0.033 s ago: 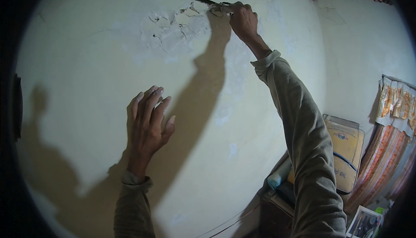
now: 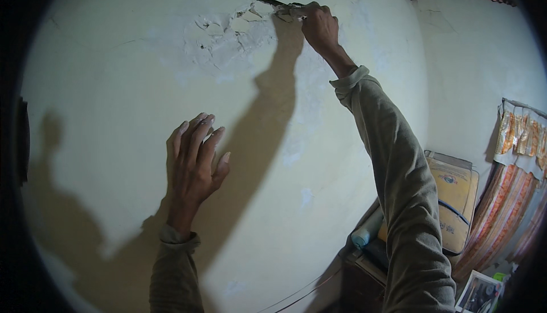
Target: The person mixes a white paste in a bowl using two putty knives, then applies the paste to a damaged section of a wall. They repeatedly scoop the paste and smooth it over the hole to repair the surface.
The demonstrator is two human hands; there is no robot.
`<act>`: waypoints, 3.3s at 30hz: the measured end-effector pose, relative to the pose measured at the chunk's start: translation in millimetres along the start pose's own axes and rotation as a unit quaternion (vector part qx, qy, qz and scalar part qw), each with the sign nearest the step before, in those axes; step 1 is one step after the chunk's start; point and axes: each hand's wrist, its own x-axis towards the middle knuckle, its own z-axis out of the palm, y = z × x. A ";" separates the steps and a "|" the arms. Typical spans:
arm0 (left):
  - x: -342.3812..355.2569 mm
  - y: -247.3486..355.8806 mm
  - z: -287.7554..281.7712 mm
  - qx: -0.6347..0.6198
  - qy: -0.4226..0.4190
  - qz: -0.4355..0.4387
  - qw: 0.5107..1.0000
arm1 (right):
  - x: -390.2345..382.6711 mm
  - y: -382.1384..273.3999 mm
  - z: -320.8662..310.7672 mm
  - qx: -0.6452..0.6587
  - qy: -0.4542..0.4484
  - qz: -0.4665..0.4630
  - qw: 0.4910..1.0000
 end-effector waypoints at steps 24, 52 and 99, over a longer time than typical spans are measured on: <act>0.2 -2.2 -6.4 0.009 -0.011 0.006 1.000 | 5.9 -3.1 -5.9 0.038 -0.054 -0.017 0.998; 1.7 -1.7 -11.5 -0.001 -0.004 -0.004 1.000 | 8.8 -4.3 -19.2 0.051 -0.082 0.018 0.995; -63.8 52.7 -2.5 -0.154 0.017 -0.107 0.982 | -785.9 -153.3 -571.0 0.192 -0.469 0.717 0.479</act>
